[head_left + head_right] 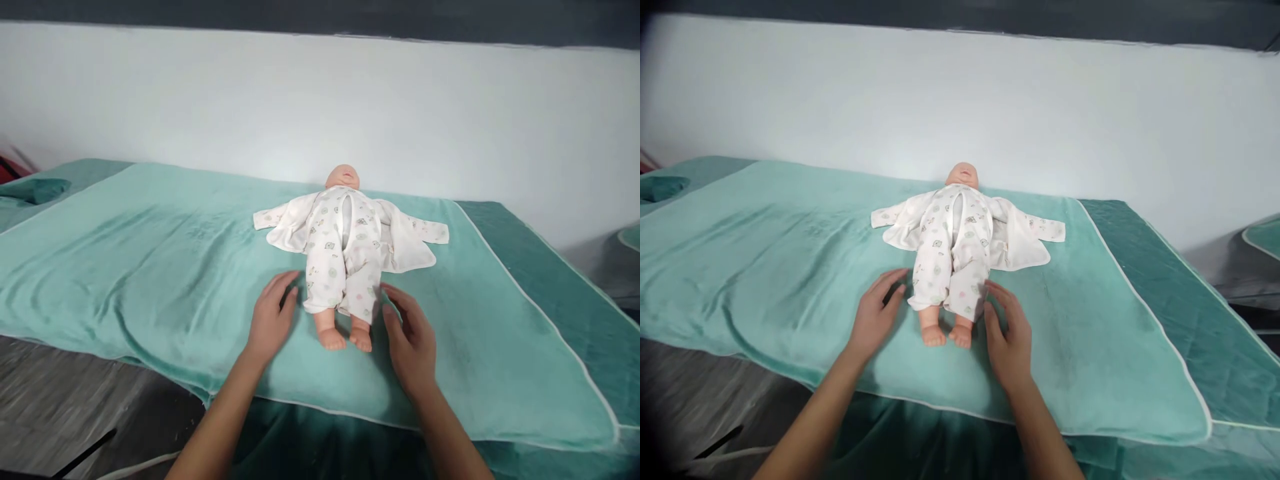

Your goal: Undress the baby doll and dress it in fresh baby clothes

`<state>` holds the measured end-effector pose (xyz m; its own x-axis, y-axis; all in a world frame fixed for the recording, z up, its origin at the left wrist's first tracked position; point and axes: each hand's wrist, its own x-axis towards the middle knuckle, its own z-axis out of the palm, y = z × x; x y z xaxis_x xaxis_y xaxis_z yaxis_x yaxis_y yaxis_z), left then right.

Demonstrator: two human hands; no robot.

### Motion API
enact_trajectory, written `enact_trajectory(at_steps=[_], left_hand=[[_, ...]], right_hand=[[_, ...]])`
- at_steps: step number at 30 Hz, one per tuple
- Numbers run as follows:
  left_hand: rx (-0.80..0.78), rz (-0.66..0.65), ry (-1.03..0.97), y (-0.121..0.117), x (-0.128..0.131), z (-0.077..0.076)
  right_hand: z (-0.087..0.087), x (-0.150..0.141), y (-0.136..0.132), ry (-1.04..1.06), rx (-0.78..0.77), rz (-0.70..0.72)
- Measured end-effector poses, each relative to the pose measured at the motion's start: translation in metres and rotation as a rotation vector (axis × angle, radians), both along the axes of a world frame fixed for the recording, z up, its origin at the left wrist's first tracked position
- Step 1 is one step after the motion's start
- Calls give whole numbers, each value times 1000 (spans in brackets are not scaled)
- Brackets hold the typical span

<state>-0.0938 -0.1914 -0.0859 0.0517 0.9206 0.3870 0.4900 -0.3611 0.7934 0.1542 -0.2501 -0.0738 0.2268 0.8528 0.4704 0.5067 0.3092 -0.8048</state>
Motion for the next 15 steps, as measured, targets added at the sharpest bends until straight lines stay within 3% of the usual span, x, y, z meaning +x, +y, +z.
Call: enact_trajectory(at_steps=[2,5,11,13,15], left_hand=[[-32,-13,-94,-25,3,1],[22,-64,-103,-41,12,2],[178,-94,167,-34,22,4],[163,-128,148,-31,21,10],[65,-156,6,-30,19,19]], right_hand=[[3,-13,-17,-57,55,47],[19,-33,-24,-215,126,131],[47,-60,-15,-448,-7,243],[47,-66,-13,-462,-15,229],[45,-72,-11,-476,5,171]])
